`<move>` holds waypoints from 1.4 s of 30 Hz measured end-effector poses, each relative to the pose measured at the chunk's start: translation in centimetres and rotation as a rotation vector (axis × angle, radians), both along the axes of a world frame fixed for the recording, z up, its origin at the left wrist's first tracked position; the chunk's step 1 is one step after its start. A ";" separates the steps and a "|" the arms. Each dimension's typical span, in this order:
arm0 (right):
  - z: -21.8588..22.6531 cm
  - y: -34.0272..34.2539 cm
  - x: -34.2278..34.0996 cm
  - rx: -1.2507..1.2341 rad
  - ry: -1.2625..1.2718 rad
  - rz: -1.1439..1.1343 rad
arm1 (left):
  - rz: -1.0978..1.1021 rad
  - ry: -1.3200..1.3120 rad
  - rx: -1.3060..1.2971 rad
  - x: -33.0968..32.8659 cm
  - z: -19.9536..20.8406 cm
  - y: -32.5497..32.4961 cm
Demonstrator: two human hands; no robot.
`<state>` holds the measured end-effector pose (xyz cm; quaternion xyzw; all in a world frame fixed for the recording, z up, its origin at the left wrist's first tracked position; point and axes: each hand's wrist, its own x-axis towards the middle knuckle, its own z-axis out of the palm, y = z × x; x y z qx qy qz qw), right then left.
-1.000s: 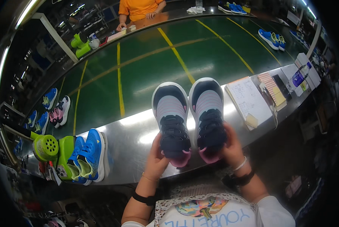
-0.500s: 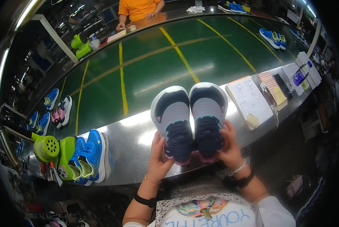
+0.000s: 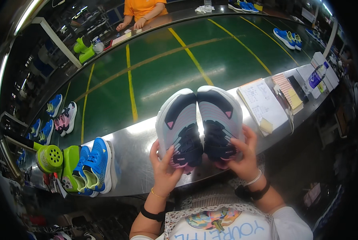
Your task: Inspecting manufactured shoes for quality control on an assembly line.
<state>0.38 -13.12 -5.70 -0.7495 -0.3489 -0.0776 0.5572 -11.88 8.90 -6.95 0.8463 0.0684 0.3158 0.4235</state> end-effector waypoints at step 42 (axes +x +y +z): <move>0.2 4.7 1.6 0.855 1.557 0.441 | -0.244 -0.021 -1.982 3.6 0.9 1.8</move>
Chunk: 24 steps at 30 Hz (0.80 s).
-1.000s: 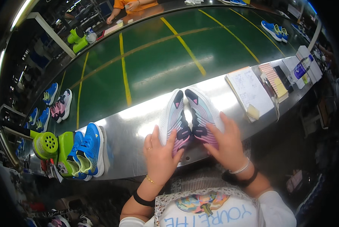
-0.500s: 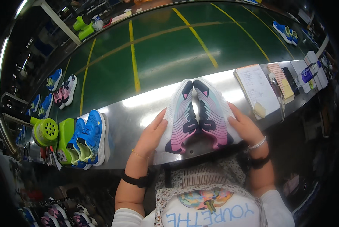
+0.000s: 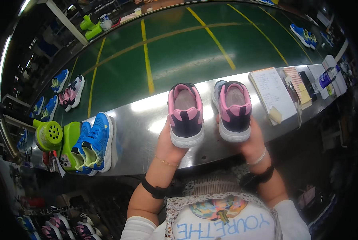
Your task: Inspecting manufactured shoes for quality control on an assembly line.
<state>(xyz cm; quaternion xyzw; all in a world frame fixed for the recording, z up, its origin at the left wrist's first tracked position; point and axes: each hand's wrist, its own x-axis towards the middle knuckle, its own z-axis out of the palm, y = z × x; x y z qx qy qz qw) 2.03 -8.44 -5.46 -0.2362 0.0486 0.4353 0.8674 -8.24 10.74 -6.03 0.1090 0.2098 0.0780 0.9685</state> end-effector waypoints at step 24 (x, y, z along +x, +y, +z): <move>-0.6 0.7 -0.9 -0.282 -0.478 -0.116 | -0.055 -0.046 0.494 -0.5 1.4 -1.0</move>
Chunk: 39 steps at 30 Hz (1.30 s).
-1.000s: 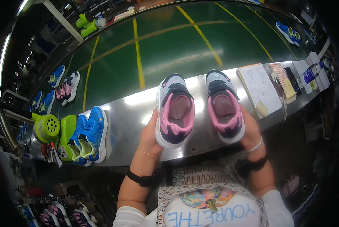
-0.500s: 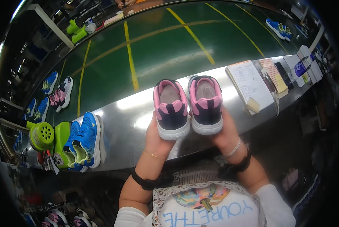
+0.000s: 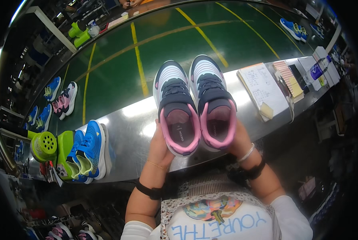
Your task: Inspecting manufactured shoes for quality control on an assembly line.
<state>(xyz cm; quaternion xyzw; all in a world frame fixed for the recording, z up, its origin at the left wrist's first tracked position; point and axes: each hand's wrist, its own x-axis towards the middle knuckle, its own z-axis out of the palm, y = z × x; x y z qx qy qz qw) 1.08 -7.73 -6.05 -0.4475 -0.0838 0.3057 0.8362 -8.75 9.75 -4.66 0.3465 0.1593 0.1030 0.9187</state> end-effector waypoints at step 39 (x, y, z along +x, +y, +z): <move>2.0 -1.8 2.5 0.199 -0.032 -0.095 | 0.275 0.187 1.429 -5.6 -4.8 -0.7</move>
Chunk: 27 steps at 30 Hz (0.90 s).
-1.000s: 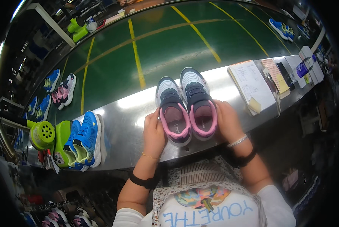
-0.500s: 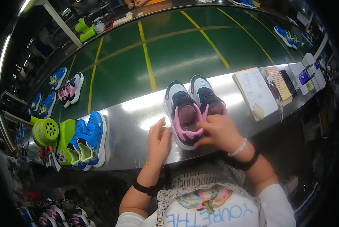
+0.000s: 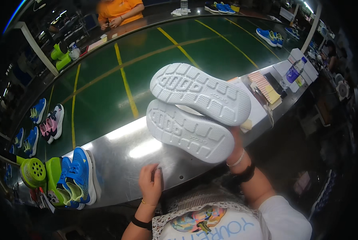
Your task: Inspecting manufactured shoes for quality control on an assembly line.
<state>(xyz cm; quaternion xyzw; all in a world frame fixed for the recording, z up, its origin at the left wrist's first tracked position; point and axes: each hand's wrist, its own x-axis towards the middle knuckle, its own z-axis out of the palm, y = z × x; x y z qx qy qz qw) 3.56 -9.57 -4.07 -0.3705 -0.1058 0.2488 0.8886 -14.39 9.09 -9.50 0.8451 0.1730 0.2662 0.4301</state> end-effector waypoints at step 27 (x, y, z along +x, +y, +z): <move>8.2 -0.6 19.9 -1.289 -1.577 -0.280 | -0.031 0.069 0.108 0.6 -0.2 -0.4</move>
